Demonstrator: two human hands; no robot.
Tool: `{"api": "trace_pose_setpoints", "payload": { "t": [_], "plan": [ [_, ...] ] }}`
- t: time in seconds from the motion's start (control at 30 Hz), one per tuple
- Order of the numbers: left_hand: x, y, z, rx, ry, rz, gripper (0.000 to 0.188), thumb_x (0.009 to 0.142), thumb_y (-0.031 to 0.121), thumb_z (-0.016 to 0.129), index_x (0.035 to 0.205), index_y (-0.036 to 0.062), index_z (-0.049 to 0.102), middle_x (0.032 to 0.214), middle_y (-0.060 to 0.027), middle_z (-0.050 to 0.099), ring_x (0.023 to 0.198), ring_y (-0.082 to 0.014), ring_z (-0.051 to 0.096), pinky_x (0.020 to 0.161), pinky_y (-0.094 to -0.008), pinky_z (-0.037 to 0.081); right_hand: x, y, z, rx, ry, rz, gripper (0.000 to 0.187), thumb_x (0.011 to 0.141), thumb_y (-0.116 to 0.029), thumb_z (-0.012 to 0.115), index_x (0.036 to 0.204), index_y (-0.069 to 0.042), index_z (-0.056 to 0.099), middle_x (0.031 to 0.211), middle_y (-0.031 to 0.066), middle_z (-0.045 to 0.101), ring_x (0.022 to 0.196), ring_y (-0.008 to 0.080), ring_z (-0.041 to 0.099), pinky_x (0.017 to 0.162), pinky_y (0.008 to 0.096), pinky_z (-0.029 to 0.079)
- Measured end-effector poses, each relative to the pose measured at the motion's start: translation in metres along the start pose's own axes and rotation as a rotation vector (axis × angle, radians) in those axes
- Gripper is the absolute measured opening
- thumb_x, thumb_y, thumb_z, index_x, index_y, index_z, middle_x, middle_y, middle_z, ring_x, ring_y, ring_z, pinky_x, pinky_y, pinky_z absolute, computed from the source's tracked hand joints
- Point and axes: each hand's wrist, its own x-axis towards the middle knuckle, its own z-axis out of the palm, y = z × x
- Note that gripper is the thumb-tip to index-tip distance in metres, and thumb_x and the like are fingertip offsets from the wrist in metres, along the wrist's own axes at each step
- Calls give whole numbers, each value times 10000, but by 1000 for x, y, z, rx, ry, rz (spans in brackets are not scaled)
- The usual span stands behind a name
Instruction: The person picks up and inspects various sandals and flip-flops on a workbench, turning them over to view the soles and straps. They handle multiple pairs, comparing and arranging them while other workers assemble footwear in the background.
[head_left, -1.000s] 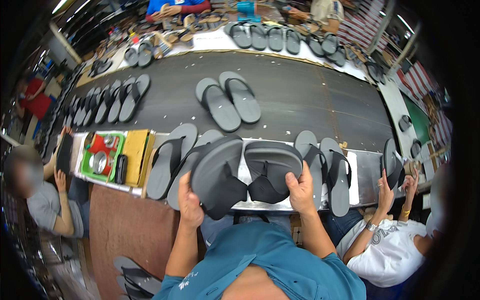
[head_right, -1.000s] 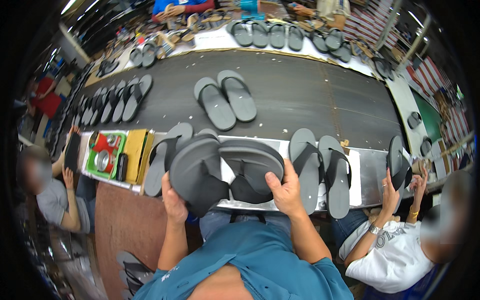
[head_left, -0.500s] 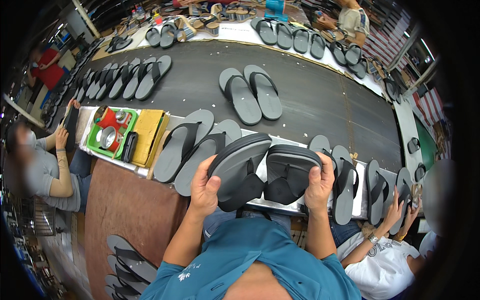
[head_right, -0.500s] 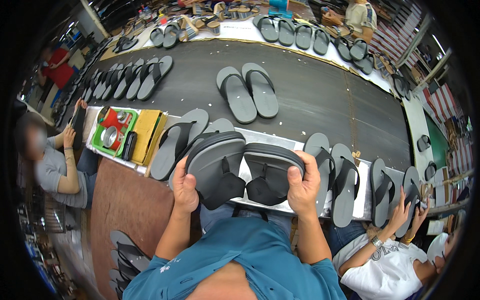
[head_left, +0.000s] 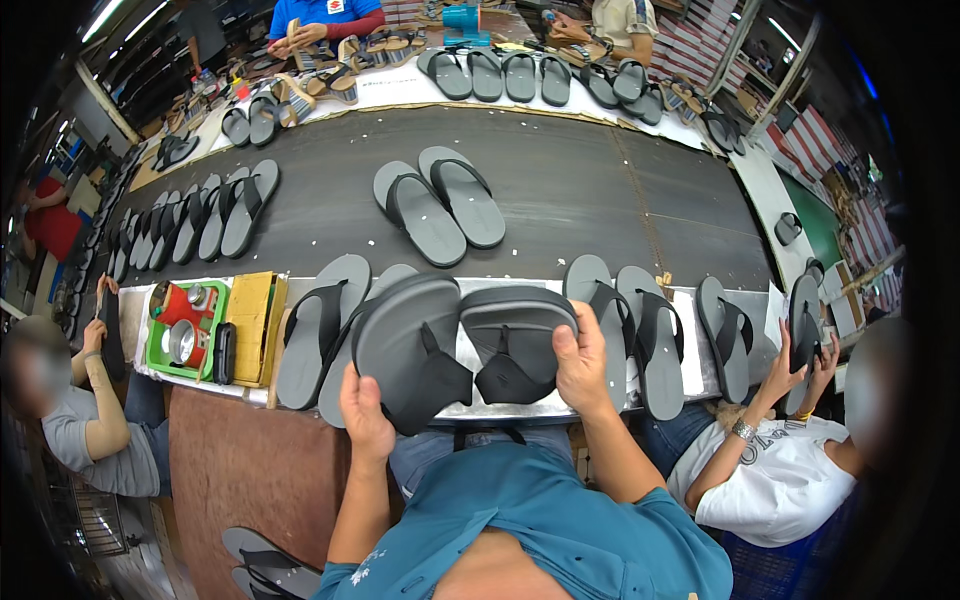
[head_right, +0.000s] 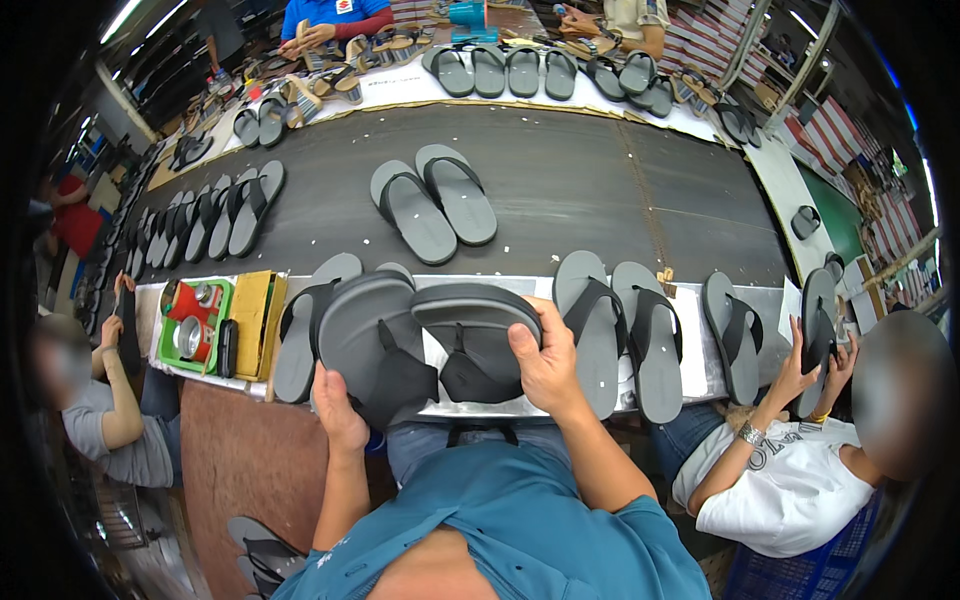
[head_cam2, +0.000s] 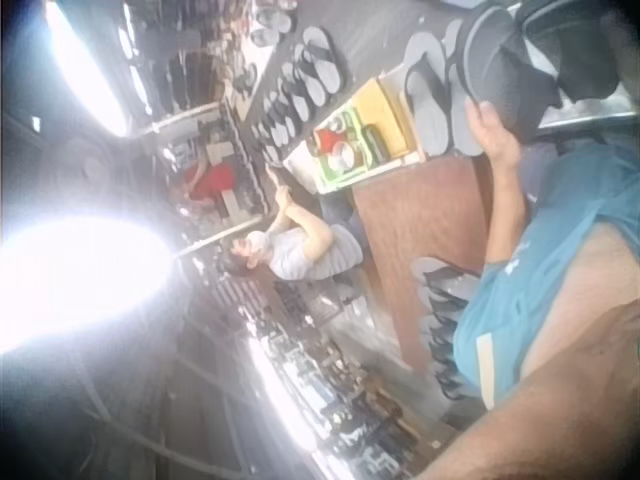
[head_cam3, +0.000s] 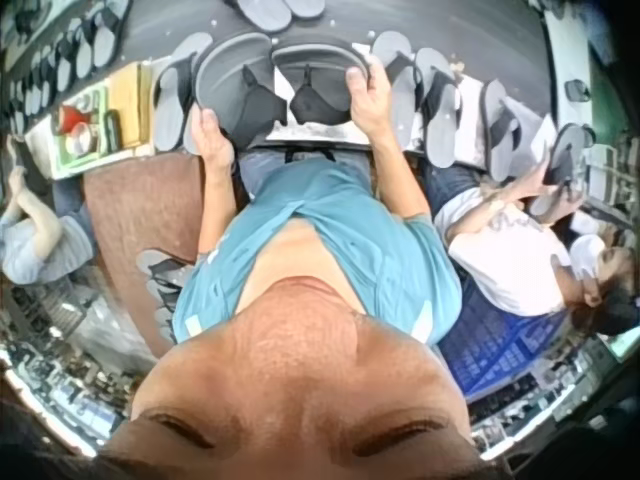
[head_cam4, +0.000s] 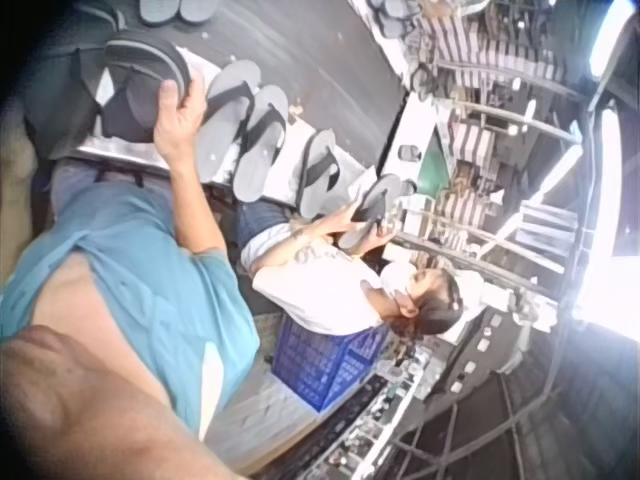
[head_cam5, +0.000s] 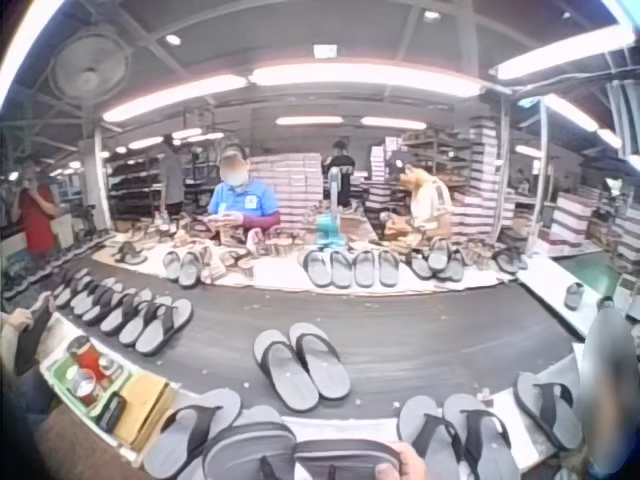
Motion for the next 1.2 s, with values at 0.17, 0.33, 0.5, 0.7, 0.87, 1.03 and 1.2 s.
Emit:
{"api": "trace_pose_setpoints", "payload": {
  "t": [0.17,0.33,0.5,0.7,0.87,1.03,1.2],
  "plan": [
    [37,-12,-10,-222,-47,-565,471,1047,337,435,1302,-53,503,1213,-143,618,1106,-213,603,994,-329,456,-5,13,-9,-42,62,110,395,1010,-354,550,1137,18,590,907,9,599,838,71,491,769,229,427],
    [38,-28,16,203,26,-234,443,1041,298,457,1340,-22,522,1198,-137,641,1121,-202,595,981,-334,457,-6,-8,-7,-37,-26,220,375,1011,-323,552,1146,24,599,921,0,598,852,71,500,773,230,431],
    [34,45,36,-137,-436,-254,444,1034,308,456,1272,-41,592,1190,-135,652,1096,-183,596,951,-311,461,-9,-49,-17,-158,-311,408,407,990,-289,582,1207,56,596,1039,105,684,972,145,611,870,288,483],
    [16,64,36,40,-523,-170,454,1042,309,451,1254,-65,599,1062,-127,668,1006,-169,614,906,-293,462,-16,-44,-12,-263,-417,306,443,968,-315,609,1204,60,596,1031,154,700,951,204,662,861,318,504],
    [17,67,29,147,-514,-210,477,1027,290,416,1198,-109,615,1044,-145,663,890,-170,591,820,-297,462,-19,-40,-5,-272,-399,253,441,964,-324,616,1189,54,603,1011,147,705,940,196,666,850,312,508],
    [15,65,29,109,-493,-239,471,1005,258,408,1148,-130,635,1002,-151,679,812,-166,556,781,-299,447,-19,-44,-3,-293,-415,228,432,962,-323,618,1185,47,610,1003,142,710,935,202,673,849,314,511],
    [18,69,37,153,-448,-137,475,1012,267,409,1144,-128,638,943,-148,703,828,-159,602,761,-269,476,-20,-38,-1,-224,-384,324,527,939,-364,642,1268,40,564,1144,174,660,1059,222,630,938,329,468]
  ]
}}
